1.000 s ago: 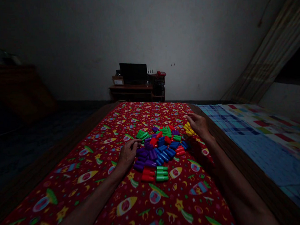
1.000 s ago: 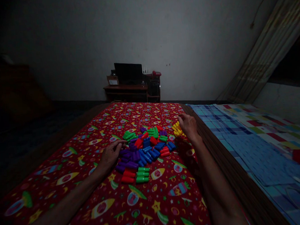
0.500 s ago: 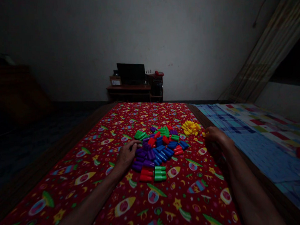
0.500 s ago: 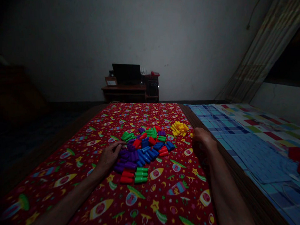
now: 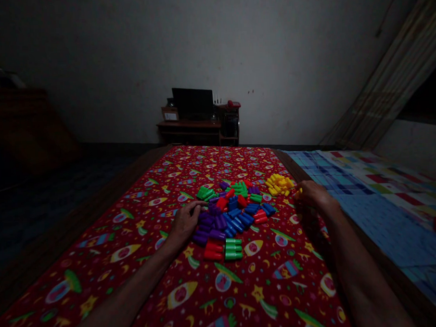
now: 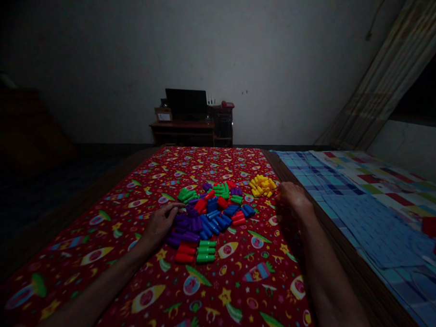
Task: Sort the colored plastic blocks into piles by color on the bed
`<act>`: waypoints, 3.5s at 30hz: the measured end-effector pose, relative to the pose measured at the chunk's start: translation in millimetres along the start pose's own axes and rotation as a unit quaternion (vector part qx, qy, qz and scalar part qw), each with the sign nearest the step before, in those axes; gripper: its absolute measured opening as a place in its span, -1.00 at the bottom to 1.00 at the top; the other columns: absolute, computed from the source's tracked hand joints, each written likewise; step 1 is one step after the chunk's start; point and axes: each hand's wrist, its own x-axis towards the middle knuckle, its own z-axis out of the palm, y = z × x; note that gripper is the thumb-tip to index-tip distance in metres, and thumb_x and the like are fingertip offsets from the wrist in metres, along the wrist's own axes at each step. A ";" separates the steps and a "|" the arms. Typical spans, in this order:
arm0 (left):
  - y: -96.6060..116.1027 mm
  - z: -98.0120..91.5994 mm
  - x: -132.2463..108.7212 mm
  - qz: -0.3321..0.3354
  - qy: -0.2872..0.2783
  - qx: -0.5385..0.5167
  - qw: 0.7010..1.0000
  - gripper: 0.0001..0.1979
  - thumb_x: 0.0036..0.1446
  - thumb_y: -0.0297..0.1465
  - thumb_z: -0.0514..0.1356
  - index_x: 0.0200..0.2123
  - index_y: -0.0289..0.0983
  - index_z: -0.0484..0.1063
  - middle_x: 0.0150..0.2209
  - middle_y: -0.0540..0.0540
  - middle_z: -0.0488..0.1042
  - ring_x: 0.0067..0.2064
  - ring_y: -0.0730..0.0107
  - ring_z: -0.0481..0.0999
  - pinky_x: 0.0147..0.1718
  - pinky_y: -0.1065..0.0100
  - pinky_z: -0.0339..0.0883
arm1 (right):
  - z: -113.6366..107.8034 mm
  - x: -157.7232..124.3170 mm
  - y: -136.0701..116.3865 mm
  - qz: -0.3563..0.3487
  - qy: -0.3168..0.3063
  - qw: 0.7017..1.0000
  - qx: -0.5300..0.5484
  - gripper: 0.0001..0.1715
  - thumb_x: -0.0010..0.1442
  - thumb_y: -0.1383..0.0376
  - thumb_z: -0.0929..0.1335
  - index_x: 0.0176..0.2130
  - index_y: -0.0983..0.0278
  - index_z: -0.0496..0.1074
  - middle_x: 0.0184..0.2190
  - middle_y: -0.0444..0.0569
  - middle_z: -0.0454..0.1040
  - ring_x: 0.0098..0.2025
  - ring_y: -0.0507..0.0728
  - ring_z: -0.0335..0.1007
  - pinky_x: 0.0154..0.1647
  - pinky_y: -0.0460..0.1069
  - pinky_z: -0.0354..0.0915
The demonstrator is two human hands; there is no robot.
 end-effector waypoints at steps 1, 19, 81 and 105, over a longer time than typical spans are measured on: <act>0.1 -0.1 0.0 0.001 0.000 0.001 1.000 -0.62 0.10 -0.22 0.00 -0.24 -0.26 0.55 -0.35 -0.12 0.62 -0.27 0.19 0.59 -0.31 0.31 0.42 | 1.8 3.4 -0.2 -0.012 0.003 1.000 0.010 -0.56 0.04 0.39 0.35 -0.04 0.28 0.52 -0.06 0.17 0.52 -0.06 0.20 0.47 -0.22 -0.05 0.29; -1.4 -0.1 0.1 0.002 -0.006 -0.013 1.000 -0.62 0.10 -0.22 0.01 -0.23 -0.27 0.54 -0.35 -0.10 0.61 -0.30 0.22 0.58 -0.30 0.31 0.41 | -8.4 4.4 -10.5 0.027 0.064 0.997 0.036 -0.70 0.18 0.28 0.28 -0.24 0.36 0.56 -0.26 0.21 0.56 -0.25 0.20 0.50 -0.41 -0.07 0.17; -11.6 -31.1 13.7 0.078 -0.146 -0.102 0.981 -0.45 0.15 0.03 -0.03 -0.31 -0.24 0.60 0.05 -0.18 0.50 0.07 0.09 0.45 0.14 0.10 0.22 | 52.5 -142.0 -150.1 -0.391 -0.051 0.821 0.412 -0.32 0.33 -0.01 0.13 0.34 0.11 0.03 0.36 -0.01 0.01 0.39 0.20 -0.17 0.33 0.20 0.00; -9.3 -38.9 9.8 -0.053 -0.074 -0.202 0.975 -0.50 0.10 -0.01 0.05 -0.36 -0.29 0.60 -0.32 -0.18 0.62 -0.26 0.14 0.58 -0.21 0.19 0.44 | 40.1 15.1 -128.7 -0.209 0.144 0.929 0.270 -0.61 0.11 0.31 0.35 -0.03 0.31 0.46 -0.13 0.12 0.53 -0.06 0.23 0.40 -0.05 0.09 0.27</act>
